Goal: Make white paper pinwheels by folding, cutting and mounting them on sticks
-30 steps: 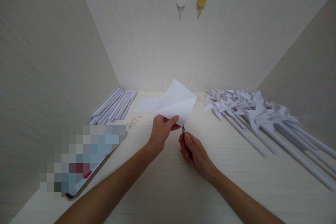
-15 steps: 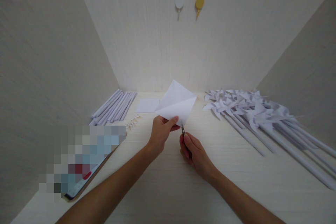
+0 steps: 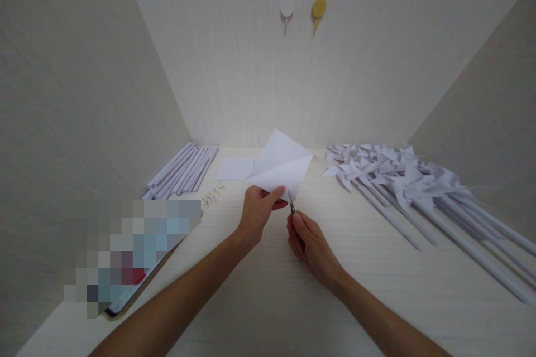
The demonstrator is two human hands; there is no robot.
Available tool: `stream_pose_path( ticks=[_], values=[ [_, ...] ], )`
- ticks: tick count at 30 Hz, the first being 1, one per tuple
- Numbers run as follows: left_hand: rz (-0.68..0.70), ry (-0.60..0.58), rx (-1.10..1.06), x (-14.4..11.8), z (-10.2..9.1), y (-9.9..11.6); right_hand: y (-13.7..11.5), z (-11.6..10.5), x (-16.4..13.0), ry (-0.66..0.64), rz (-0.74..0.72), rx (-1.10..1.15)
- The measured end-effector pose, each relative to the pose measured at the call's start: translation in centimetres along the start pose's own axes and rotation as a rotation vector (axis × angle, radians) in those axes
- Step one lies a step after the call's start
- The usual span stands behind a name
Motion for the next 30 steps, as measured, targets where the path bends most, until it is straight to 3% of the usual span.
stream_pose_path(
  ticks=[30],
  values=[
    [-0.015,0.004,0.012,-0.48,0.14,-0.63,-0.05,-0.28,0.2,0.026,-0.011,0.02]
  ],
)
Point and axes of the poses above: each hand's wrist, its own x-axis towards the middle knuckle, its own z-axis out of the palm, y = z × x, the point moved 6 cm from there along x, towards the middle knuckle, and after that the axes turned 8 degrees about -x, right-handed, at the moved point
